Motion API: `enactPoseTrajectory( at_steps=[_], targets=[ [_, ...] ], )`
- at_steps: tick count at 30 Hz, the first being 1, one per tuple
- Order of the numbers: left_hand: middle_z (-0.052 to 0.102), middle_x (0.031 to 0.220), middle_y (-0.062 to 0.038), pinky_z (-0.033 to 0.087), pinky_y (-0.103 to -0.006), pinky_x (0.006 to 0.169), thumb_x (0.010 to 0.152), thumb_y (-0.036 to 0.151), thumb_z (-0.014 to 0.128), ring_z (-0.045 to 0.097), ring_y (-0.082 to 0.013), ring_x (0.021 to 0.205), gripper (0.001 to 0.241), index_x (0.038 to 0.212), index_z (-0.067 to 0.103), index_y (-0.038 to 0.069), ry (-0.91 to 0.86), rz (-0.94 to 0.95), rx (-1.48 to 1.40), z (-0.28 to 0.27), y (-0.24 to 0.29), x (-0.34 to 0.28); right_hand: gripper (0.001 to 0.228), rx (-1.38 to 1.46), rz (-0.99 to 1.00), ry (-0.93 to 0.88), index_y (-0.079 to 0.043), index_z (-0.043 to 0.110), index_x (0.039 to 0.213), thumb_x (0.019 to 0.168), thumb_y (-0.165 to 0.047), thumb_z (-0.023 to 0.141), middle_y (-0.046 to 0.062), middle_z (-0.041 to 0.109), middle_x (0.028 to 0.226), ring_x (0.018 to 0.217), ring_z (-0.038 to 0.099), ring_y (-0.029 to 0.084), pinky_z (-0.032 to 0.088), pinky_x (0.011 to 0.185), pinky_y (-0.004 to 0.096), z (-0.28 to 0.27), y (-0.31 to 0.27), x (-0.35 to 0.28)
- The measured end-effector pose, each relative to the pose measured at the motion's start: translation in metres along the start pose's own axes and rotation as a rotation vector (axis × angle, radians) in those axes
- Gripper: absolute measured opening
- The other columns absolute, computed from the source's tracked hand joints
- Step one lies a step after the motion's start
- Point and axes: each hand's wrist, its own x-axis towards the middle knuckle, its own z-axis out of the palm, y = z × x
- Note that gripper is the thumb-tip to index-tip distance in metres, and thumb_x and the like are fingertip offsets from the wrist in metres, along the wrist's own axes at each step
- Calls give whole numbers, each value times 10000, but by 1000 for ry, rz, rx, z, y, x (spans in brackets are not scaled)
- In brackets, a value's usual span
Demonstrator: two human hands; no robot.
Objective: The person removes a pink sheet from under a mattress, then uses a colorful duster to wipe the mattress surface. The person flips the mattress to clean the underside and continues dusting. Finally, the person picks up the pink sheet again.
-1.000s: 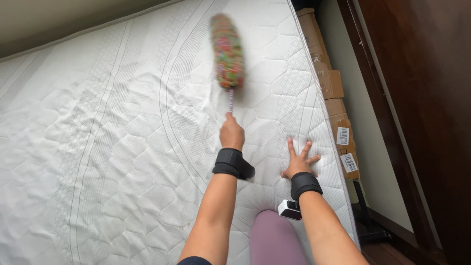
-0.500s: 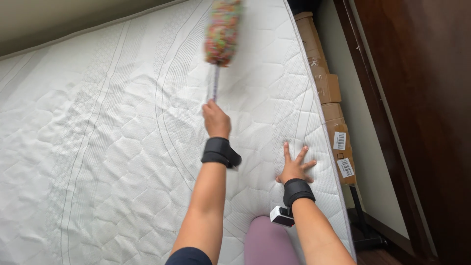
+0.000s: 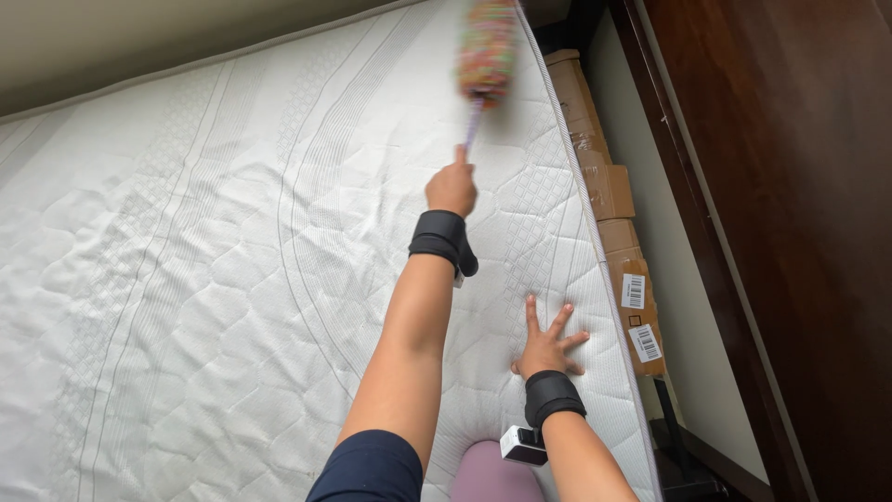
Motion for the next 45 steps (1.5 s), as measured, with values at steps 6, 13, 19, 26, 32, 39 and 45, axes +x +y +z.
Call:
enactPoseTrajectory(
  at_steps=[6,13,19,26,32,39,45],
  targets=[
    [733,832,-86,535,-401,528,1049,145,494,715,-262,673,330,1368,557,205,46,457,176,-32,27,-33,1412,-14,5,14,-658,-129,1527,704,-314,966,120,-300,1700,1516,-63,601,390,1015,793,8,0,5],
    [734,816,-123,572,-350,482,1081,157,513,712,-231,596,256,1289,560,15,312,53,96,-39,-44,-17,1426,-6,18,13,-663,-125,1526,692,-305,976,112,-304,1701,1524,-69,590,389,1019,791,0,-3,-2],
    [731,800,-146,595,-420,580,1054,141,495,741,-322,696,201,1181,570,5,282,-51,194,-25,-59,3,1442,-3,22,29,-665,-123,1526,677,-310,987,119,-285,1705,1528,-63,583,374,1014,805,3,-4,-2],
    [689,684,-119,503,-496,491,1017,176,514,676,-344,577,295,1299,584,127,-13,429,140,9,-27,-101,1405,11,-15,61,-636,-132,1538,711,-333,963,135,-292,1697,1514,-57,599,369,997,820,7,3,-2],
    [700,715,-76,497,-476,587,873,21,533,690,-308,655,391,1174,663,235,-193,668,117,-65,-76,-215,1093,108,-266,70,-529,105,1543,773,-397,870,42,-160,1669,1493,-43,482,304,1061,696,40,40,31],
    [714,769,-70,514,-500,657,925,50,516,692,-320,732,324,1118,675,255,-117,484,71,-170,-157,-297,839,-35,-399,93,-310,387,1565,836,-450,778,49,171,1709,1541,260,267,332,1214,514,68,111,41],
    [735,861,-143,519,-536,685,1001,253,556,695,-390,822,290,1285,612,245,-218,29,71,-176,-231,-361,553,26,-247,-52,-261,688,1376,862,-455,753,55,648,1453,1352,611,266,484,1148,420,106,142,1]
  ],
)
